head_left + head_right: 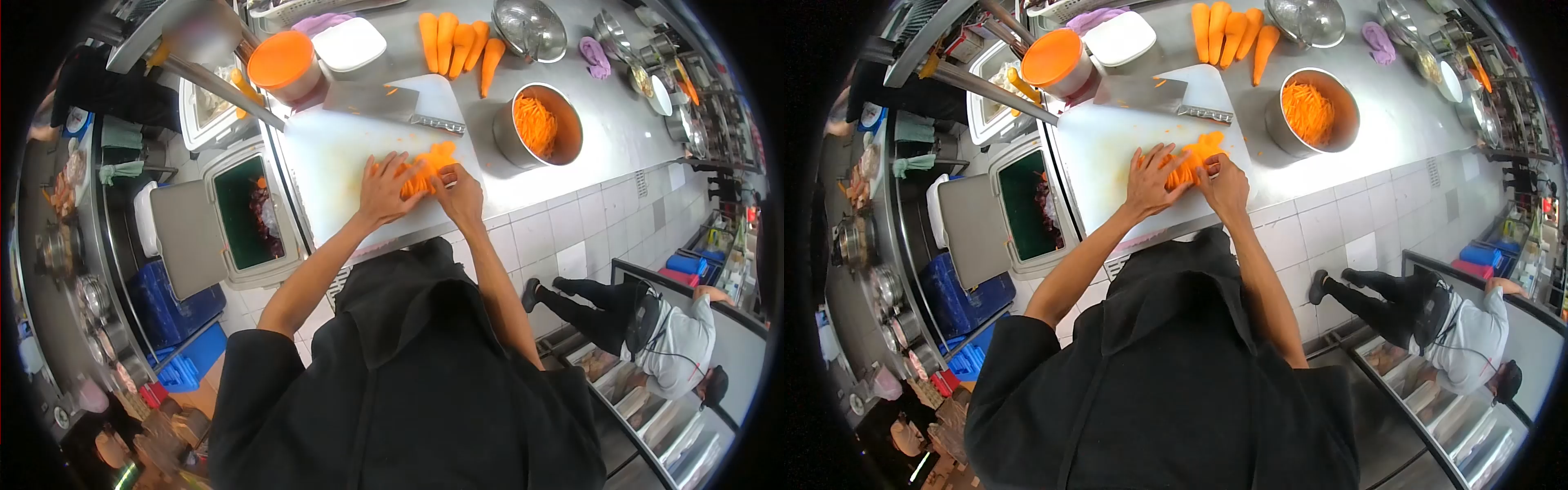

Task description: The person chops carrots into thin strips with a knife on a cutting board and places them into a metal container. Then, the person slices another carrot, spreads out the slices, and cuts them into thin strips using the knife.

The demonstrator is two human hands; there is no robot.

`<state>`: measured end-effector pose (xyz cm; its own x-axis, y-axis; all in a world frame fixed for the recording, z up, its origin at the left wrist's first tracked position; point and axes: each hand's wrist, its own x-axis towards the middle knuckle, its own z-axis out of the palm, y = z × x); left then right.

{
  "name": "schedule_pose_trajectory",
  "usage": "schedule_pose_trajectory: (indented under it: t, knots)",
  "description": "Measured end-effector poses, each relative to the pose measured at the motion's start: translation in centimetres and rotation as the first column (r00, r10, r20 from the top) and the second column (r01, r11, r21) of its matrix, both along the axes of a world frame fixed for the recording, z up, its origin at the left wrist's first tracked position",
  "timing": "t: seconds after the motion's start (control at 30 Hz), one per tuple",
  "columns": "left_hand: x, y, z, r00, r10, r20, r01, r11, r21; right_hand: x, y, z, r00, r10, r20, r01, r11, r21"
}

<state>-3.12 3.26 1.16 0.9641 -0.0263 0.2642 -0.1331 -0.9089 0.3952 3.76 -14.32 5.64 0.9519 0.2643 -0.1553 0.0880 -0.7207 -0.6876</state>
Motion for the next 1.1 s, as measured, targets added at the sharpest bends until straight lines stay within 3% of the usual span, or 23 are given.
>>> schedule_pose_trajectory:
  t: [0.17,0.37,0.43,0.47,0.53,0.63,0.8,0.9,0.97,1.1]
  knots:
    - [0.1,-0.7,-0.6,0.991,0.134,0.026,-0.132,0.989,-0.06,0.6,1.3,0.0,1.0,0.01,-0.004,-0.01,0.995,0.099]
    - [0.2,-0.2,-1.5,0.994,0.11,0.011,-0.106,0.977,-0.187,1.8,2.8,-0.5,0.991,0.113,0.067,-0.117,0.991,0.066]
    - [0.3,0.4,-1.1,0.997,0.045,-0.064,-0.062,0.948,-0.312,1.6,2.7,0.6,0.992,0.095,0.086,-0.103,0.99,0.094]
    - [0.0,0.7,-0.8,0.997,0.045,-0.063,-0.063,0.948,-0.313,1.5,2.6,1.1,0.991,0.079,0.108,-0.092,0.988,0.124]
    - [-0.7,1.5,2.3,0.999,0.007,-0.041,-0.011,0.996,-0.087,1.0,1.9,1.1,0.99,0.075,0.117,-0.09,0.988,0.122]
    - [-1.4,2.2,2.7,0.991,-0.063,-0.115,0.062,0.998,-0.007,-0.4,1.9,1.0,0.991,0.099,0.091,-0.108,0.989,0.102]
    - [-1.1,2.2,0.4,0.994,-0.073,-0.081,0.068,0.996,-0.064,-1.2,3.2,0.2,0.975,0.163,0.149,-0.164,0.986,-0.012]
    - [-1.0,2.2,-0.2,0.996,-0.053,-0.065,0.047,0.996,-0.078,-1.0,3.5,-1.0,0.954,0.177,0.244,-0.184,0.983,0.005]
    - [-1.0,2.3,-0.4,0.998,-0.039,-0.057,0.033,0.995,-0.095,-0.8,4.0,-1.4,0.891,0.223,0.396,-0.218,0.974,-0.058]
    - [-1.0,2.4,-0.2,0.998,-0.042,-0.05,0.036,0.994,-0.105,-0.1,5.0,-2.0,0.882,0.251,0.399,-0.234,0.968,-0.09]
